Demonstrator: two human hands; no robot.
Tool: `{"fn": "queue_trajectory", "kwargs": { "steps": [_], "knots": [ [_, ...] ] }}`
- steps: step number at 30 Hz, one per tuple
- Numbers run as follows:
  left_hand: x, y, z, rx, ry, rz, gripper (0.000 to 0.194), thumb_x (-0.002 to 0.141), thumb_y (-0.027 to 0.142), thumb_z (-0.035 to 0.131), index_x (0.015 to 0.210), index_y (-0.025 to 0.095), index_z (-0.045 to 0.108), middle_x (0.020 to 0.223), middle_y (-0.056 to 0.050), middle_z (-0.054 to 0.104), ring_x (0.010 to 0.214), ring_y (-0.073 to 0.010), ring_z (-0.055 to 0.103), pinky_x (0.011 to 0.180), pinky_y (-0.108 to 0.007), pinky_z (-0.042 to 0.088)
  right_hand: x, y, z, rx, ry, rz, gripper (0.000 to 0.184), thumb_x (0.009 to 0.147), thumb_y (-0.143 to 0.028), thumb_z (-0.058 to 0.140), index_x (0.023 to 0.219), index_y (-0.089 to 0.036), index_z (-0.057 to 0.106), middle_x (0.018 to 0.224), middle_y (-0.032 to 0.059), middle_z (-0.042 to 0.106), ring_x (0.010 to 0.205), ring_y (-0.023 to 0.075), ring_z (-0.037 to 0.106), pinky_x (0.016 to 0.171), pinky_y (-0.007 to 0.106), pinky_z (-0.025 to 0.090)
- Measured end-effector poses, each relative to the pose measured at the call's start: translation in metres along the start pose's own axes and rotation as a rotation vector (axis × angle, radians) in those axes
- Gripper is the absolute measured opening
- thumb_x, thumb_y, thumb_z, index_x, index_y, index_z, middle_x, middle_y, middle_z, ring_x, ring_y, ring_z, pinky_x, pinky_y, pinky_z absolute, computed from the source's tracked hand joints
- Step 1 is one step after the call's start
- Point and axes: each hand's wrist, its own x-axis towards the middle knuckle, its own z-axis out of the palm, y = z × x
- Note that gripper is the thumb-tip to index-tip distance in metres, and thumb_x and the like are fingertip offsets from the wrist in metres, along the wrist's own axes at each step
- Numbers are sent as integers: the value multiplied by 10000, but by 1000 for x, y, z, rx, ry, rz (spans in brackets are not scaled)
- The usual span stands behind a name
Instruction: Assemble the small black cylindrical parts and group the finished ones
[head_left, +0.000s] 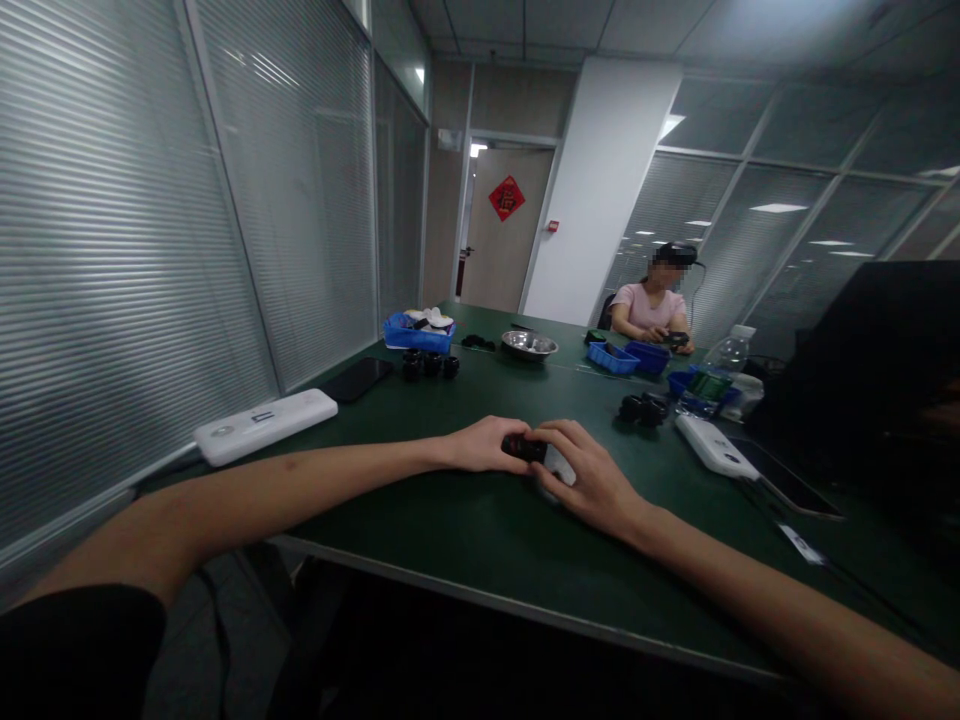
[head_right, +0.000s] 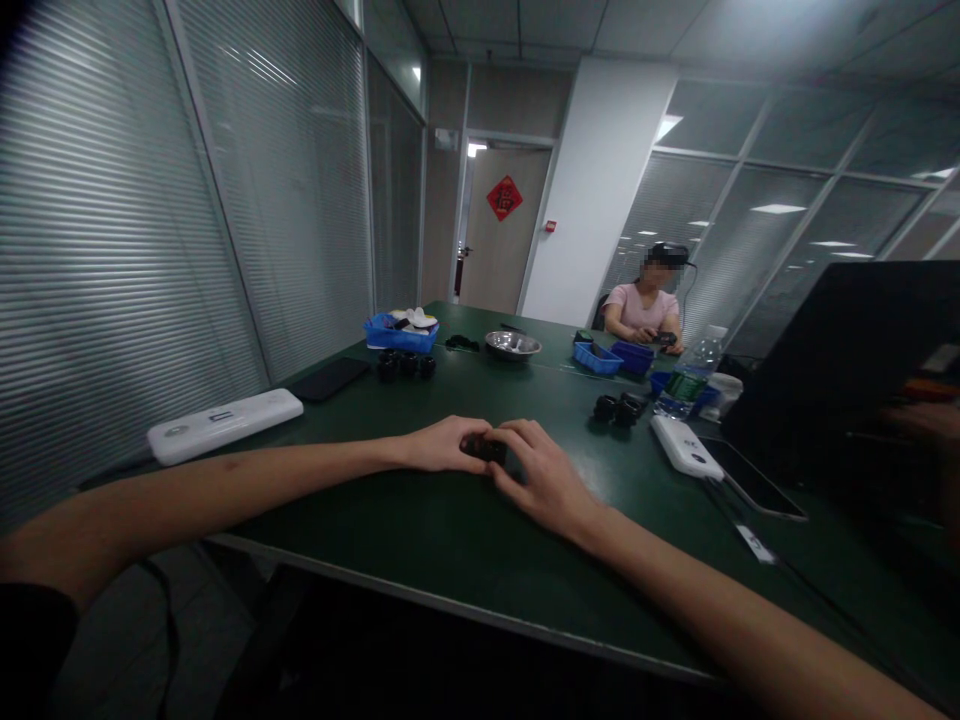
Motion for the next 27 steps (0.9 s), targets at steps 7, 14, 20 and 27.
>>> {"fn": "queue_trajectory", "kwargs": {
  "steps": [7,14,20,27],
  "knots": [
    [-1,3,0,-19,-1,-4,419,824,477,766,1071,154,666,979,-31,653,892,-176,605,753,-267,430,0,2,1,22,-6,39,330,984,-245,599,1310,-289,566,1218,99,620,1102,272,619,935,483,577],
    [-1,4,0,-63,7,-19,429,789,474,799,1041,157,659,944,-9,628,866,-162,590,749,-263,438,-1,5,2,68,-10,-13,369,954,-182,603,1302,-296,559,1248,86,638,1151,265,628,975,477,578],
    [-1,3,-1,-50,17,-22,439,776,482,812,1044,160,681,977,-21,617,876,-163,577,755,-265,432,0,7,-4,30,-57,-84,399,950,-141,590,1320,-282,545,1301,91,647,1175,252,638,973,458,590],
    [2,6,-7,45,-46,11,361,829,448,774,1085,200,715,1022,-23,608,976,-193,585,843,-295,429,-2,13,-3,-19,-69,-153,415,933,-119,591,1320,-261,545,1357,97,642,1209,247,637,975,434,597]
  ]
}}
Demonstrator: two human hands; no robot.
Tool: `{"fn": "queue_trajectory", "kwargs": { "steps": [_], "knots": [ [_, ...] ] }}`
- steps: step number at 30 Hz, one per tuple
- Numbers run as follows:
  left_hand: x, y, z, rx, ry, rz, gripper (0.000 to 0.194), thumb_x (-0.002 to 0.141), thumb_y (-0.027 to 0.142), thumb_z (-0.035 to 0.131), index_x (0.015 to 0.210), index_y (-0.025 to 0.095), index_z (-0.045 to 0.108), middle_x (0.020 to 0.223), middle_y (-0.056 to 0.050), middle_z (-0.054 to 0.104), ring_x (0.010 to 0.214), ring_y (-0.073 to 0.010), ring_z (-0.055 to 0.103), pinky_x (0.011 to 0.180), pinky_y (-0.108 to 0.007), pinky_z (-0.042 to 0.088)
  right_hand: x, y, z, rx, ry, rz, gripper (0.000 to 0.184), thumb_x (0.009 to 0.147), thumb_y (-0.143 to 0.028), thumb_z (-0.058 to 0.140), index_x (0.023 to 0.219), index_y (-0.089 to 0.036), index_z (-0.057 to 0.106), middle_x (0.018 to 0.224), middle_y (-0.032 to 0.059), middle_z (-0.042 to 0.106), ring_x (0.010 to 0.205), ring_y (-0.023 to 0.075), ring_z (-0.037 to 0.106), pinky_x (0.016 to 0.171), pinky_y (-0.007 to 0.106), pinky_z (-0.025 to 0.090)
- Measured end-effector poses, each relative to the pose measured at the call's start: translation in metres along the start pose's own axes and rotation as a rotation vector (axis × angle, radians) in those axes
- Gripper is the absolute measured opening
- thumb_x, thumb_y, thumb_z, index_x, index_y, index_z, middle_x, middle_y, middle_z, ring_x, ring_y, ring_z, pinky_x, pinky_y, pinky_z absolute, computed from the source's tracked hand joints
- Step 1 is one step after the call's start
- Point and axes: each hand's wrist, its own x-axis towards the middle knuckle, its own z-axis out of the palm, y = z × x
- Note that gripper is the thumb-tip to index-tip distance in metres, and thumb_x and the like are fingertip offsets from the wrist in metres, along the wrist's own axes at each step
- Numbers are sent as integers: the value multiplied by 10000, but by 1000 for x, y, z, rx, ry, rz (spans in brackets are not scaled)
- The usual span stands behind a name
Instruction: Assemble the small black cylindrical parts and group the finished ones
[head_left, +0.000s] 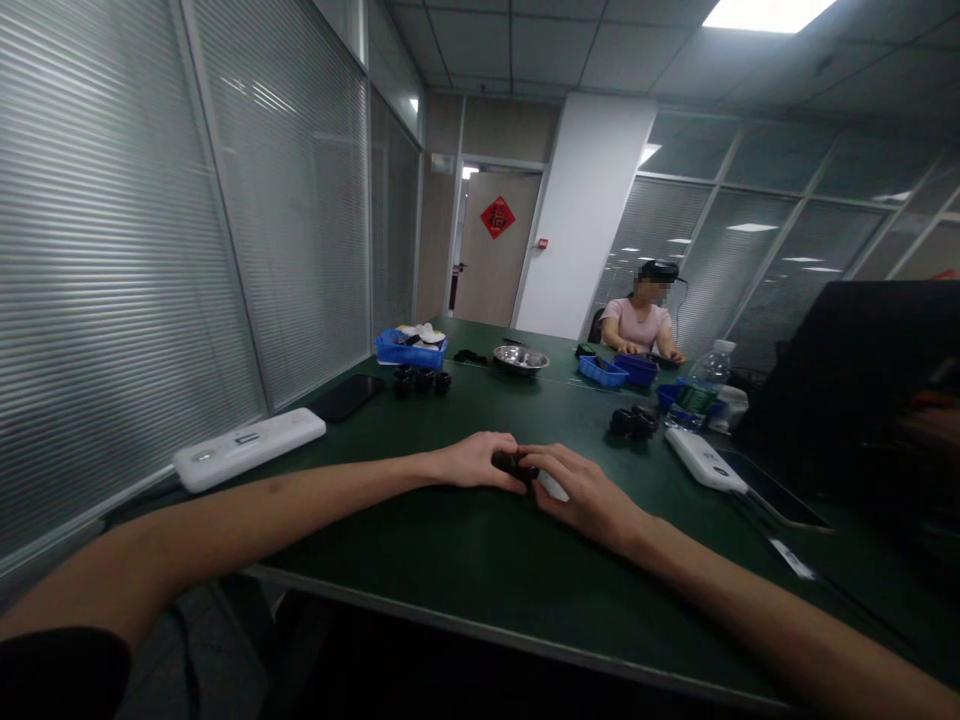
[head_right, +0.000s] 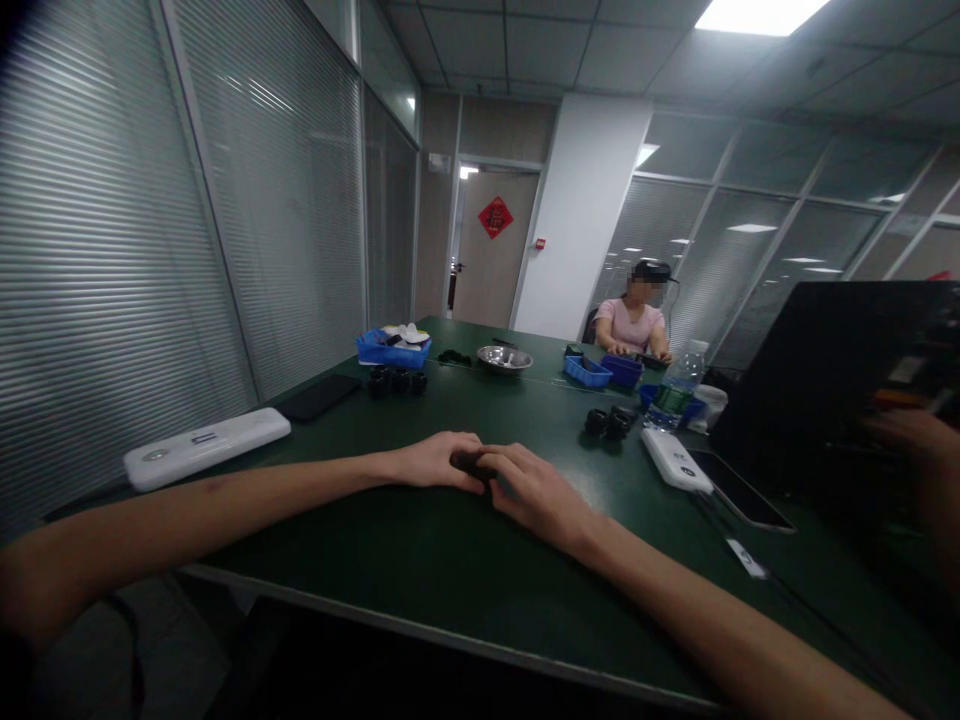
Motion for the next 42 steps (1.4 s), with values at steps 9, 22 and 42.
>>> {"fn": "queue_trajectory", "kwargs": {
  "steps": [9,22,42],
  "knots": [
    [1,-1,-2,83,-17,-2,399,860,468,743,1140,187,704,1145,-59,638,1055,-225,598,906,-332,453,-6,17,1,-19,187,145,338,952,-173,582,1279,-260,575,1323,98,637,1162,245,651,991,437,567],
    [-6,-21,-2,535,-2,-204,919,916,813,337,1549,149,393,1638,-150,354,1525,-331,313,1228,-488,234,-11,37,14,75,-40,454,573,953,-389,571,1486,-208,461,1467,125,567,1318,275,567,1141,454,439],
    [-5,-21,-2,571,-24,-186,923,945,806,251,1556,130,400,1639,-166,335,1529,-333,313,1235,-480,233,-10,39,20,-27,-312,637,779,989,-715,325,1595,-226,357,1678,121,289,1559,349,231,1241,647,129]
  ]
}}
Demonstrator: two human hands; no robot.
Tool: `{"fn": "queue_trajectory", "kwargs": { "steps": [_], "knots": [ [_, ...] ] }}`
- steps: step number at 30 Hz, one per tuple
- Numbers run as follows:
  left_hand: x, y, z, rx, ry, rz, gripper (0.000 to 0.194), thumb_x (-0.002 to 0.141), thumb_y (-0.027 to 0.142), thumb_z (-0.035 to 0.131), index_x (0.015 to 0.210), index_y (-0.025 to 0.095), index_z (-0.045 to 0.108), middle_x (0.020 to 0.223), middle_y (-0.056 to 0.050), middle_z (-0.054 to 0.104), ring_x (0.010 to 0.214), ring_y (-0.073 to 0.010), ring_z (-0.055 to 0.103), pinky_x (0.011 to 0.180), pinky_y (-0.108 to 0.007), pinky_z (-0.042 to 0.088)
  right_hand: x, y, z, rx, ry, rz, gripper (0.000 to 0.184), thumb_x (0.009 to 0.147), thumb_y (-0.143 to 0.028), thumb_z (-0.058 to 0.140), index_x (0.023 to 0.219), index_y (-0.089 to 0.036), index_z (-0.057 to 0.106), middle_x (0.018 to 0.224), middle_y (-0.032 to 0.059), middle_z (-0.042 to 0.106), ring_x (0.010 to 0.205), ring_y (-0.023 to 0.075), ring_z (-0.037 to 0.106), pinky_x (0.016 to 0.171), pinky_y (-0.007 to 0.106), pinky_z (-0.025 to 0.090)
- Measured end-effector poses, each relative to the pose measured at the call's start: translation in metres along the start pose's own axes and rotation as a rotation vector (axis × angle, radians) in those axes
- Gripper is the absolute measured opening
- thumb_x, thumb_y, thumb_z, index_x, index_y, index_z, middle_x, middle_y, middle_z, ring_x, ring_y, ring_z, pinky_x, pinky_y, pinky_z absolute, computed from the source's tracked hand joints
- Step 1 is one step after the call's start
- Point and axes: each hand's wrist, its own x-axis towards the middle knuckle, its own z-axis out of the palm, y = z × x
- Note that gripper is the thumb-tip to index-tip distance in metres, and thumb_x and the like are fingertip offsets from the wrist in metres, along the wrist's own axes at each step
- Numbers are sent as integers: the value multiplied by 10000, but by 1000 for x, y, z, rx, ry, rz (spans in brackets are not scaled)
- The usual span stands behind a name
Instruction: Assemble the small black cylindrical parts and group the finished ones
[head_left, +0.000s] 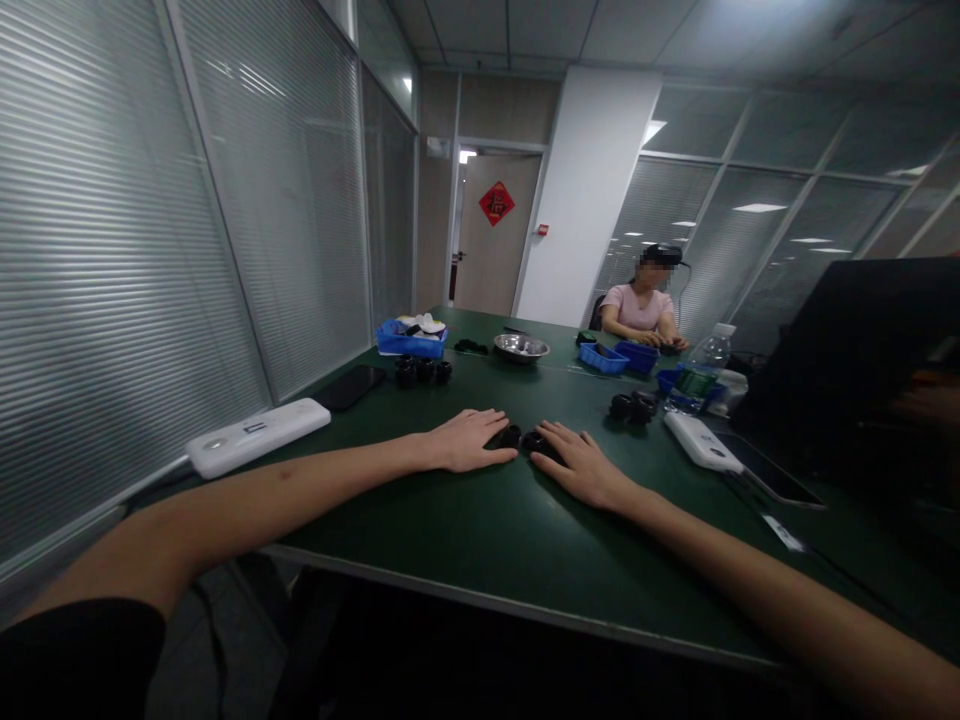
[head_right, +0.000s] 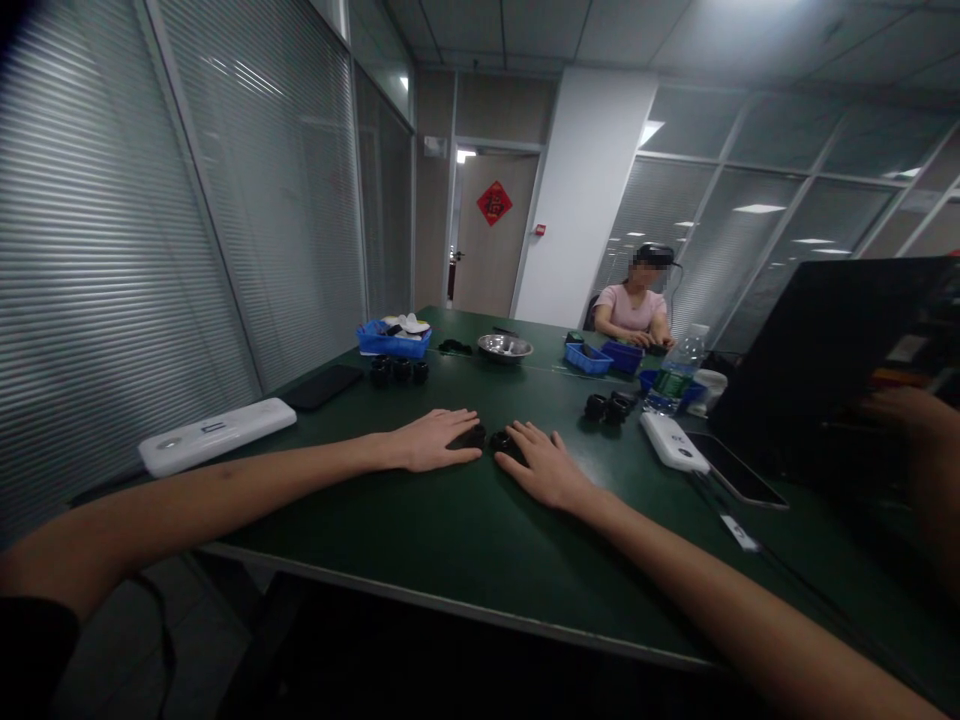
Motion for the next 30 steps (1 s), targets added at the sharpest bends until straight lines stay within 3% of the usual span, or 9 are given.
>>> {"fn": "queue_trajectory", "kwargs": {
  "steps": [30],
  "knots": [
    [-1,2,-1,8,15,7,883,963,769,292,1537,112,425,1628,-179,353,1526,-330,323,1230,-469,248,-3,-3,-2,-22,30,-47,693,1019,-642,340,1553,-208,426,1649,149,349,1532,356,298,1222,647,199]
  ]
}}
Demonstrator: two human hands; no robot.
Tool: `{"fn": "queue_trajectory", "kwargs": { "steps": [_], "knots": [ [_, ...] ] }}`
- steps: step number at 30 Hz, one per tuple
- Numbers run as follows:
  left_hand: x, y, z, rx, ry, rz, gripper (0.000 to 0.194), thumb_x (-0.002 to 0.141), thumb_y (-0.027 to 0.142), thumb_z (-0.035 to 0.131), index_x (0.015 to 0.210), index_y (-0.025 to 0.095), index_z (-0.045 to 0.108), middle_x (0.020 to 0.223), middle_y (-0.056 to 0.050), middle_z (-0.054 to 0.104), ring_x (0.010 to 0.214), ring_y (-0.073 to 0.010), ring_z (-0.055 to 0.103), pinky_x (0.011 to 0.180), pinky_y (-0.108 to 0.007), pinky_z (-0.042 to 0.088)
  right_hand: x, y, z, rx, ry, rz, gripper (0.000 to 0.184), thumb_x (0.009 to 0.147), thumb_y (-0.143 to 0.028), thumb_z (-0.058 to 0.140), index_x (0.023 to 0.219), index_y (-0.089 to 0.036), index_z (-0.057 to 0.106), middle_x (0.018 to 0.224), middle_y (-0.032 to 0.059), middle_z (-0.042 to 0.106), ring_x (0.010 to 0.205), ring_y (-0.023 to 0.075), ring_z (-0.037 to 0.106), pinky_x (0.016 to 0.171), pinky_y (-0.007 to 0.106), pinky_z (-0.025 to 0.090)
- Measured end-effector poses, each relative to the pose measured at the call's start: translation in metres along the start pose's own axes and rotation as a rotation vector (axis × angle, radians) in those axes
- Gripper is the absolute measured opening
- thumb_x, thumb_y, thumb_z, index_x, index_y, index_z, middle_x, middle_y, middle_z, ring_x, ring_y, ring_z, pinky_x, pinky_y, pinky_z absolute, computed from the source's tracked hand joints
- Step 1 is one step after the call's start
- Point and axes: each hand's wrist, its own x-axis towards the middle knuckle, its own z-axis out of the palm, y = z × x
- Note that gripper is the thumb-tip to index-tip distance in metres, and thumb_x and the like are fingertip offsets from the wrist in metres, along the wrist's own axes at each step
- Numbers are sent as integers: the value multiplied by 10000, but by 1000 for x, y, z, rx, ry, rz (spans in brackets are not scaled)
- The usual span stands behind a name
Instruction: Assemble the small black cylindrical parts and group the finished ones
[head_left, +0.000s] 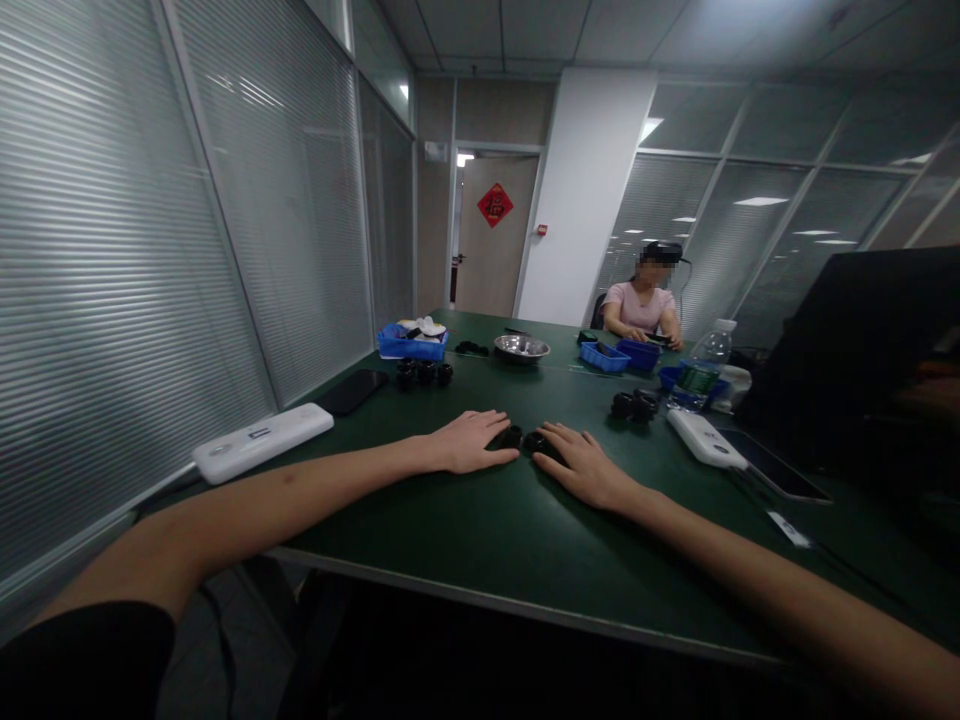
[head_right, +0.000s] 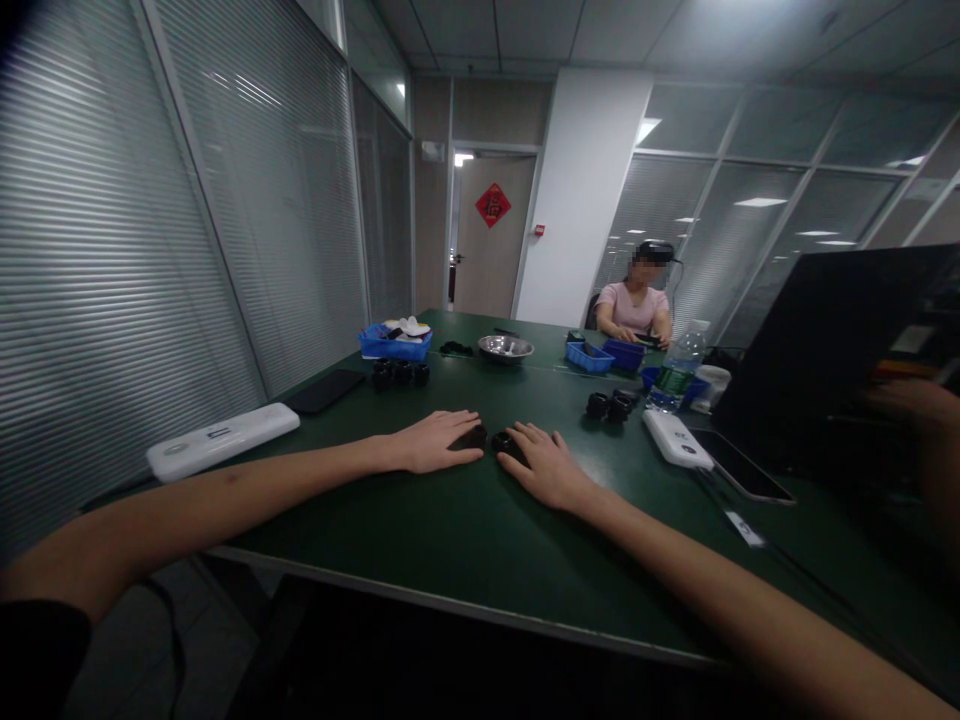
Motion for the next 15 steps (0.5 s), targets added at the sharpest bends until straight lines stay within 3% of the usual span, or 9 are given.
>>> {"fn": "queue_trajectory", "kwargs": {
  "steps": [15],
  "knots": [
    [1,-1,1,-1,12,1,890,957,777,299,1528,110,440,1619,-189,364,1517,-337,339,1227,-479,253,1,2,2,-11,21,-18,679,1022,-629,351,1538,-200,451,1634,158,377,1522,358,318,1223,621,213]
  ]
}}
